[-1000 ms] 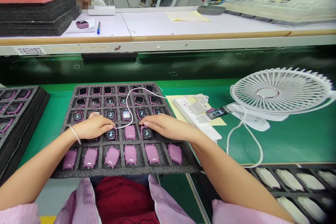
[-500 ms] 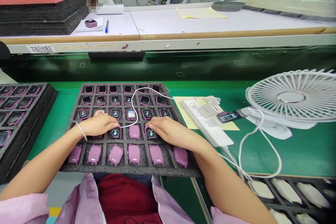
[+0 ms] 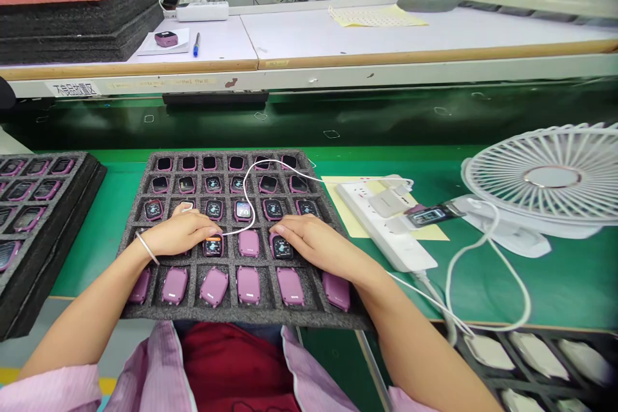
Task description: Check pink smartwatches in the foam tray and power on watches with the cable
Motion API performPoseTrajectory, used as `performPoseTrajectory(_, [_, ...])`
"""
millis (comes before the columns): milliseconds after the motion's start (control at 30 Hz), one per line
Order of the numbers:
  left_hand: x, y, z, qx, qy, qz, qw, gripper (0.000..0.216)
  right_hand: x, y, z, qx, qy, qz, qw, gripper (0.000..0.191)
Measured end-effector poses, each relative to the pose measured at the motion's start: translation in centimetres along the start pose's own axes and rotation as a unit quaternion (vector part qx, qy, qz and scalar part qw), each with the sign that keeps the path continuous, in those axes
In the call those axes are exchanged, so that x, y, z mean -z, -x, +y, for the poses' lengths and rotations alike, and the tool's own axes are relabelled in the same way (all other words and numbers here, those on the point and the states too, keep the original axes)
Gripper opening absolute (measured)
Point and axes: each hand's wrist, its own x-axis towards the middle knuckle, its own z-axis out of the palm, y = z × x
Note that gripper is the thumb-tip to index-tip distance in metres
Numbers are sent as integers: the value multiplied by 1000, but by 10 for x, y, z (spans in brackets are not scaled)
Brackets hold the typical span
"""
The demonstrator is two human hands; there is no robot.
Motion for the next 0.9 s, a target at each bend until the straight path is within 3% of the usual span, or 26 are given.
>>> performPoseTrajectory(167, [1,0,1,-16,10,9,1000,39,-1,0,-1,-10,13,-7,1000,40])
performPoseTrajectory(267, [2,-1,3,8,29,25,999,32,-1,2,-1,-12,21,-11,1000,39])
performPoseTrajectory(400, [3,-3,12,88,59,143,984,21,-3,0,2,-9,-12,4,1000,30])
performPoseTrajectory(500, [-4,-9,30,70,98,208,971,14,0,0,6,-28,-29,87,995,22])
performPoseTrajectory(600, [-17,-19,53,25,68,164,984,8,10,17,4,-46,-13,194,980,21])
performPoseTrajectory(667, [-26,-26,64,17,4,132,991,6,18,40,-2,-36,-13,223,974,20])
performPoseTrajectory(767, [-33,-32,72,-6,-84,102,991,1,22,81,-14,-31,11,203,979,19])
performPoseTrajectory(900, [-31,-33,79,-77,-254,110,958,20,8,116,-20,-57,70,121,988,20])
